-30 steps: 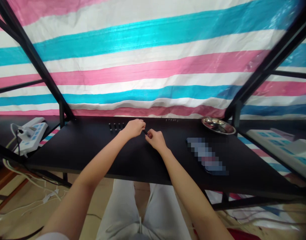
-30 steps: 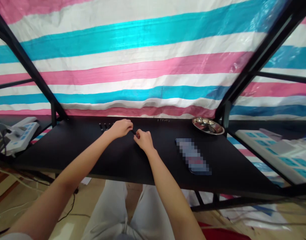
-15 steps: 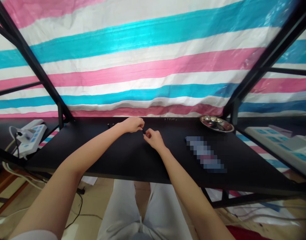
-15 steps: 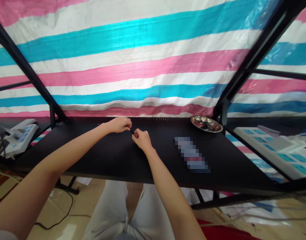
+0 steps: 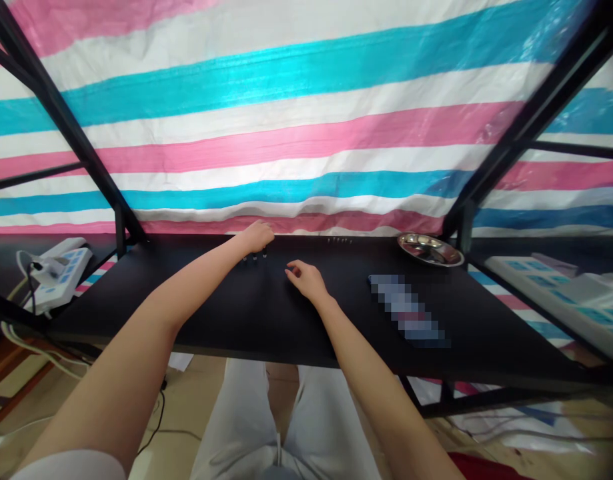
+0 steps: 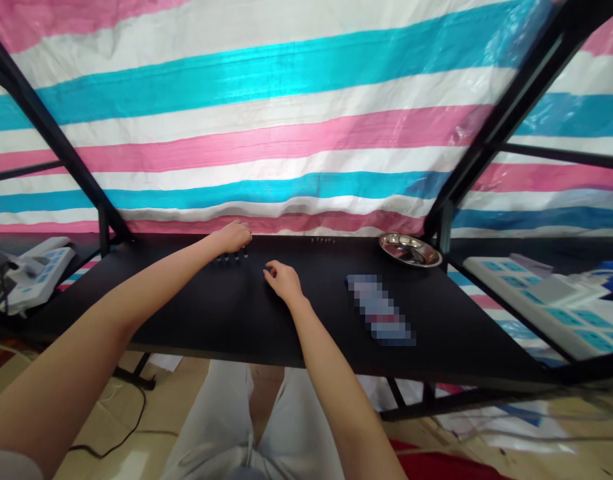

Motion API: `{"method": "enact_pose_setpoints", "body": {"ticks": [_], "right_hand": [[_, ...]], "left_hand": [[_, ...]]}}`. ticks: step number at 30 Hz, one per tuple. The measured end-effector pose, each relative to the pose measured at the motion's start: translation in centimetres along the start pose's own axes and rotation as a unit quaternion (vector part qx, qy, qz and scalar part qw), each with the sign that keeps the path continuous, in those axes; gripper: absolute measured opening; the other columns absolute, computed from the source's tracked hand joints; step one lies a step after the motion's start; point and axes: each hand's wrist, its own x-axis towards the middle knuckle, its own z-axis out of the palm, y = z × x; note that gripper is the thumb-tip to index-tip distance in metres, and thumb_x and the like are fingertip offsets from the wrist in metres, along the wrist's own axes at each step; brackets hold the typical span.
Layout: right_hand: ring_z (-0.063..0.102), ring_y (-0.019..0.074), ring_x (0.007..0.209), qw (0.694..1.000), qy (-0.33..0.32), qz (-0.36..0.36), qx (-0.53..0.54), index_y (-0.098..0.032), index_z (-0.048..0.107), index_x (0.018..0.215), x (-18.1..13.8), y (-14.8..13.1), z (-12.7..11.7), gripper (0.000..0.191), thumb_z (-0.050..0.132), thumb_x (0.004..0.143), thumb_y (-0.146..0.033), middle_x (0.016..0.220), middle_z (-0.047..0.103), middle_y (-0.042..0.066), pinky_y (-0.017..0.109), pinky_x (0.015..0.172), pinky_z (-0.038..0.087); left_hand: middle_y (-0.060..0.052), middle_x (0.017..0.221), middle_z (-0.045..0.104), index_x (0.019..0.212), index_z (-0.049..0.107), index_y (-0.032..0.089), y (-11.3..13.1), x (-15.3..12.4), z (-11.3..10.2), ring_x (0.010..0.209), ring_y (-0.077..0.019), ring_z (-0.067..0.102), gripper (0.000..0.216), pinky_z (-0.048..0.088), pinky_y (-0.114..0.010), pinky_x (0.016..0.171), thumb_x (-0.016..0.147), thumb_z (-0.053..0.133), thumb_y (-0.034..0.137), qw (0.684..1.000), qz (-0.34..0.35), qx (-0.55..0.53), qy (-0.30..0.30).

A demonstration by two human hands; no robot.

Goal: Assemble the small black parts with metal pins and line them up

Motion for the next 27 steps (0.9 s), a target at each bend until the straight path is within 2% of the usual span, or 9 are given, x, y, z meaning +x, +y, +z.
{"method": "enact_pose_setpoints", "body": {"ticks": [5, 11, 20, 27], "right_hand": [[0.055, 0.0132, 0.06, 1.0, -0.004, 0.001, 0.004, -0.022, 0.064, 0.085, 0.0, 0.1, 0.1, 0.018, 0.05, 0.077, -0.03, 0.065, 0.062, -0.001, 0.024, 0.061, 0.04], [0.055, 0.0134, 0.06, 1.0, -0.001, 0.006, 0.0, -0.023, 0.065, 0.082, 0.1, 0.1, 0.0, 0.016, 0.051, 0.077, -0.029, 0.066, 0.063, 0.0, 0.024, 0.059, 0.039], [0.055, 0.0131, 0.06, 1.0, -0.008, 0.016, 0.0, -0.023, 0.065, 0.082, 0.1, -0.1, -0.2, 0.016, 0.051, 0.077, -0.028, 0.066, 0.063, -0.001, 0.024, 0.059, 0.039], [0.055, 0.013, 0.06, 1.0, -0.008, 0.019, 0.0, -0.022, 0.065, 0.082, 0.0, -0.1, -0.2, 0.016, 0.051, 0.077, -0.028, 0.066, 0.063, -0.001, 0.023, 0.059, 0.038]], "left_hand": [[-0.011, 0.085, 0.067, 0.073, 0.067, 0.015, -0.8, 0.0, 1.1, 0.091, -0.0224, 0.056, 0.013, 0.036, -0.031, 0.081, 0.066, 0.058, 0.011, 0.998, -0.015, 0.044, -0.034], [-0.012, 0.088, 0.067, 0.074, 0.068, 0.015, -1.0, 0.2, 1.6, 0.091, -0.0232, 0.056, 0.013, 0.036, -0.031, 0.079, 0.066, 0.058, 0.013, 0.998, -0.017, 0.047, -0.045], [-0.009, 0.082, 0.067, 0.069, 0.067, 0.016, -1.2, 0.4, 2.0, 0.088, -0.022, 0.056, 0.012, 0.035, -0.03, 0.079, 0.064, 0.058, 0.011, 0.999, -0.029, 0.0, -0.026], [-0.009, 0.085, 0.067, 0.074, 0.067, 0.018, -1.4, 0.2, 1.9, 0.091, -0.0209, 0.055, 0.013, 0.035, -0.029, 0.081, 0.064, 0.059, 0.012, 0.999, -0.032, 0.007, -0.032]]}}
